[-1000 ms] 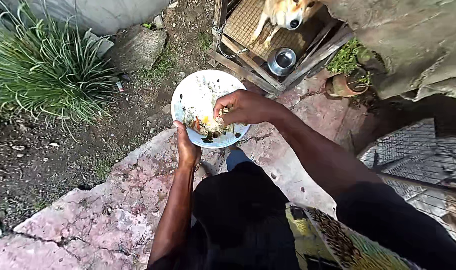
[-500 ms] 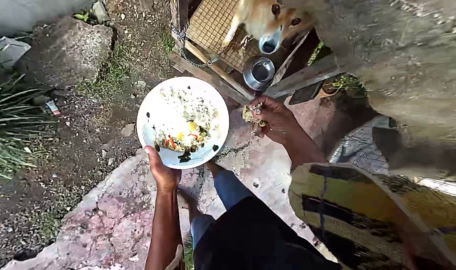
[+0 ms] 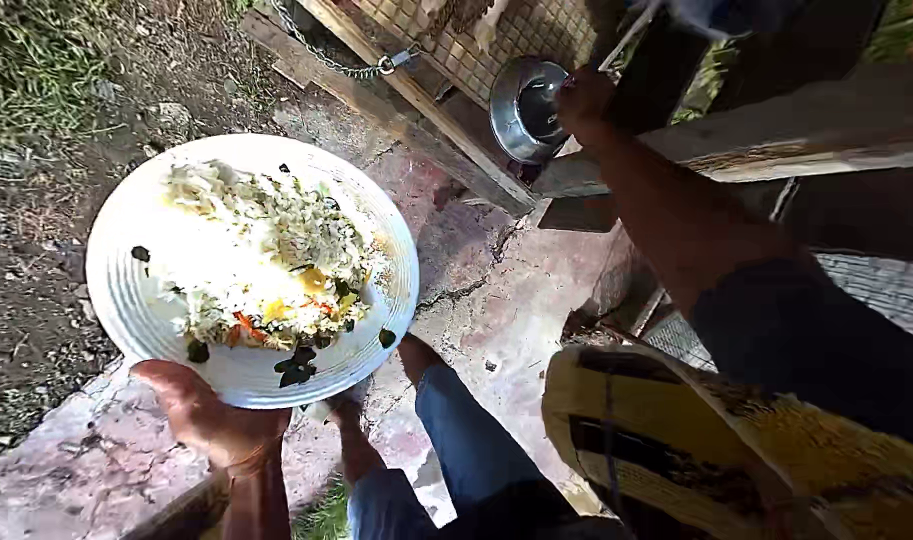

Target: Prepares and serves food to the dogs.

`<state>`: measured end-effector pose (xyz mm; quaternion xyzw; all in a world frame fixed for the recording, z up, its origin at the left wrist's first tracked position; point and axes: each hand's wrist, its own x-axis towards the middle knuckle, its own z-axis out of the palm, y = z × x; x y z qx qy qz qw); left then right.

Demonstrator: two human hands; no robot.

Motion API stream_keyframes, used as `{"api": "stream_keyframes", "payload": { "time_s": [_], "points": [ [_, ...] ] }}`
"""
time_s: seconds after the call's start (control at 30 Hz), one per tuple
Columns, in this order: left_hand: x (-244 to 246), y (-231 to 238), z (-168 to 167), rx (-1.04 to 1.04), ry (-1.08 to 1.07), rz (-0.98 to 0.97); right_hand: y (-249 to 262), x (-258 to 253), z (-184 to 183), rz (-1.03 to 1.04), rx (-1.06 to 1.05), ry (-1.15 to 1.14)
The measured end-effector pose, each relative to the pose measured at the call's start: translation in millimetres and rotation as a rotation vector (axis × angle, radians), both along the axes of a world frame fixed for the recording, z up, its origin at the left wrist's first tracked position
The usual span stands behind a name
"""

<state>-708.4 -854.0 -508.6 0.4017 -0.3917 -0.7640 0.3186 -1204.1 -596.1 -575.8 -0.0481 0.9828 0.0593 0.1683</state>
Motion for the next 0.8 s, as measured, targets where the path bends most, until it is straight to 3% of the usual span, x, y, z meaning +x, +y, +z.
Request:
{"api": "stream_keyframes", "payload": {
  "time_s": [0.07, 0.13, 0.23, 0.3, 0.4, 0.53, 0.63, 0.8],
  "points": [
    [-7, -1, -5, 0.047, 0.054, 0.042, 1, -11, -24, 0.116, 0.071, -0.085],
    [-9, -4, -9, 0.072, 0.082, 0.037, -8, 7, -29, 0.091, 0.064, -0.133],
    [-12, -6, -4, 0.059, 0.135, 0.034, -31, 44, -13, -0.025, -0.083, -0.075],
    [-13, -9, 3, 0.032, 0.145, 0.032, -60, 73, 17, 0.017, -0.276, -0.085],
    [-9, -13, 10, -0.001, 0.13, 0.041, -120, 155, 94, 0.302, -0.493, -0.186],
    [-7, -22, 21, -0.036, 0.113, 0.077, -171, 273, 164, 0.954, -0.73, -0.284],
    [3, -26, 29, -0.038, 0.116, 0.082, -202, 325, 168, 1.219, -0.598, -0.393],
    [27, -31, 28, -0.07, 0.059, 0.128, -230, 370, 169, 1.248, -0.277, -0.473]
  ]
}}
